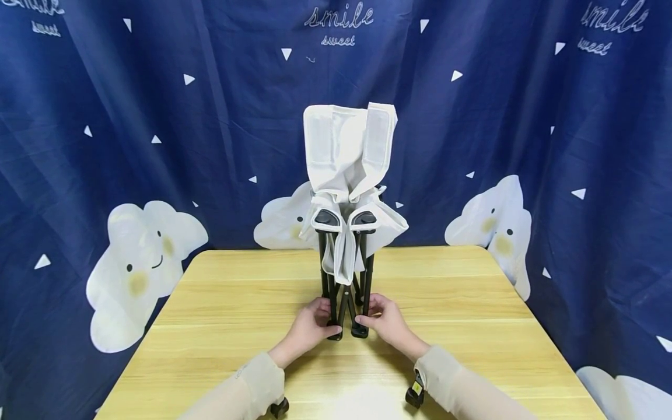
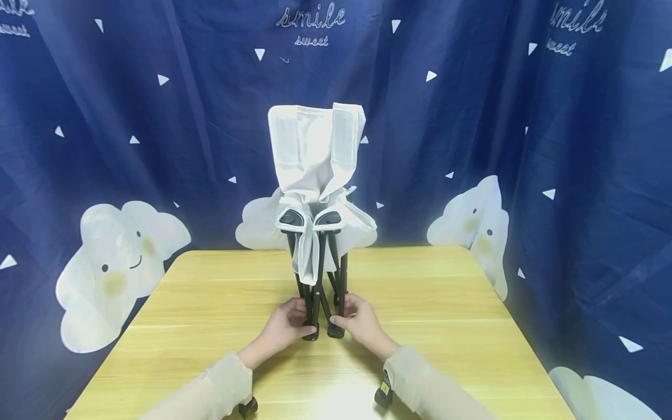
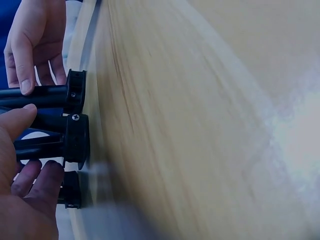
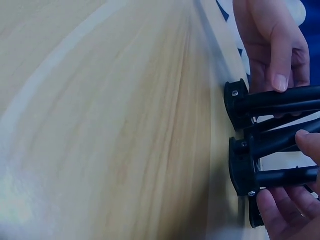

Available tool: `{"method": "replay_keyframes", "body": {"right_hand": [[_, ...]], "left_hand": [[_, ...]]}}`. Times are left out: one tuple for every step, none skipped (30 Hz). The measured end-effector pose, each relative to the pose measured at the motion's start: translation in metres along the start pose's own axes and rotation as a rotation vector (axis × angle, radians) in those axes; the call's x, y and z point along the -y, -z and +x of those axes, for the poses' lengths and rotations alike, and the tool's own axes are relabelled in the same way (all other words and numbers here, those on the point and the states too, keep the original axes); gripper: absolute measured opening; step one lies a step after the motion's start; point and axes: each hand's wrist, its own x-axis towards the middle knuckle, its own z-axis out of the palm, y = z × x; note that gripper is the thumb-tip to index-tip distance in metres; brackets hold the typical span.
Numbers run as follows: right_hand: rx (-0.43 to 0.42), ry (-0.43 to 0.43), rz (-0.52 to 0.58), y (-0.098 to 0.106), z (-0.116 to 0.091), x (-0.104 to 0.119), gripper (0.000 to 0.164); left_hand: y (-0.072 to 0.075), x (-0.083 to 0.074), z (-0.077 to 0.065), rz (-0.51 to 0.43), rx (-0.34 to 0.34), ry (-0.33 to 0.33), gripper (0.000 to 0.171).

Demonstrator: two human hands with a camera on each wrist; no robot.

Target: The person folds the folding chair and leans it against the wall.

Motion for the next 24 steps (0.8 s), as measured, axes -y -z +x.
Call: {"method": "replay_keyframes", "body": {"right_hand": [[0.000,0.000,0.002,-0.001,0.000,0.001,0.037],[0.001,0.001,0.003,-0.001,-0.001,0.001,0.037],[0.001,0.001,0.005,-0.002,-0.001,0.002,0.037],[0.002,-0.002,0.006,-0.002,-0.002,0.003,0.038],[0.002,0.000,0.005,-0.003,-0.002,0.003,0.038],[0.002,0.001,0.001,-0.003,-0.002,0.003,0.039],[0.004,0.001,-0.003,-0.004,-0.003,0.003,0.039],[0.007,0.004,-0.011,-0.005,-0.003,0.003,0.040],[0.009,0.006,-0.021,-0.006,-0.004,0.002,0.040],[0.010,0.010,-0.035,-0.006,-0.004,0.002,0.041],[0.010,0.015,-0.049,-0.007,-0.004,0.002,0.041],[0.009,0.019,-0.062,-0.008,-0.005,0.002,0.041],[0.007,0.023,-0.072,-0.009,-0.005,0.001,0.041],[0.002,0.029,-0.083,-0.009,-0.005,0.001,0.041],[-0.003,0.032,-0.088,-0.010,-0.006,0.002,0.041],[-0.009,0.035,-0.092,-0.011,-0.006,0.002,0.040],[-0.014,0.038,-0.095,-0.011,-0.006,0.002,0.040],[-0.018,0.041,-0.095,-0.012,-0.007,0.002,0.039],[-0.024,0.043,-0.095,-0.012,-0.007,0.003,0.038],[-0.027,0.055,-0.098,-0.012,-0.008,0.003,0.037],[-0.032,0.056,-0.097,-0.013,-0.008,0.003,0.036],[-0.037,0.060,-0.101,-0.013,-0.009,0.004,0.036],[-0.040,0.062,-0.104,-0.013,-0.009,0.004,0.035],[-0.043,0.063,-0.108,-0.013,-0.009,0.004,0.034]], "left_hand": [[0.000,0.000,0.000,-0.001,0.001,-0.004,0.054],[0.000,0.000,0.000,-0.001,0.002,-0.009,0.053],[-0.001,0.000,-0.001,0.001,0.002,-0.015,0.053],[-0.001,-0.001,-0.001,0.002,0.001,-0.019,0.053],[-0.001,-0.001,-0.002,0.003,0.000,-0.022,0.053],[-0.001,-0.001,-0.002,0.009,-0.002,-0.028,0.053],[-0.002,-0.002,-0.002,0.012,-0.004,-0.027,0.054],[-0.002,-0.002,-0.002,0.015,-0.007,-0.026,0.054],[-0.002,-0.003,-0.003,0.020,-0.011,-0.026,0.055],[-0.002,-0.003,-0.003,0.023,-0.013,-0.029,0.055],[-0.002,-0.004,-0.003,0.027,-0.015,-0.030,0.055],[-0.002,-0.004,-0.003,0.030,-0.017,-0.028,0.056],[-0.002,-0.005,-0.003,0.026,-0.018,-0.022,0.056],[-0.002,-0.005,-0.003,0.026,-0.018,-0.019,0.055],[-0.002,-0.006,-0.004,0.028,-0.019,-0.020,0.055],[-0.002,-0.006,-0.004,0.026,-0.018,-0.017,0.054],[-0.002,-0.006,-0.004,0.025,-0.017,-0.015,0.054],[-0.002,-0.006,-0.004,0.022,-0.015,-0.010,0.053],[-0.003,-0.007,-0.004,0.017,-0.014,-0.009,0.053],[-0.003,-0.006,-0.004,0.009,-0.011,-0.006,0.052],[-0.004,-0.007,-0.004,0.002,-0.010,-0.006,0.052],[-0.004,-0.007,-0.004,-0.001,-0.009,-0.003,0.052],[-0.004,-0.007,-0.003,-0.004,-0.009,-0.004,0.052],[-0.004,-0.007,-0.003,-0.009,-0.010,0.001,0.052]]}}
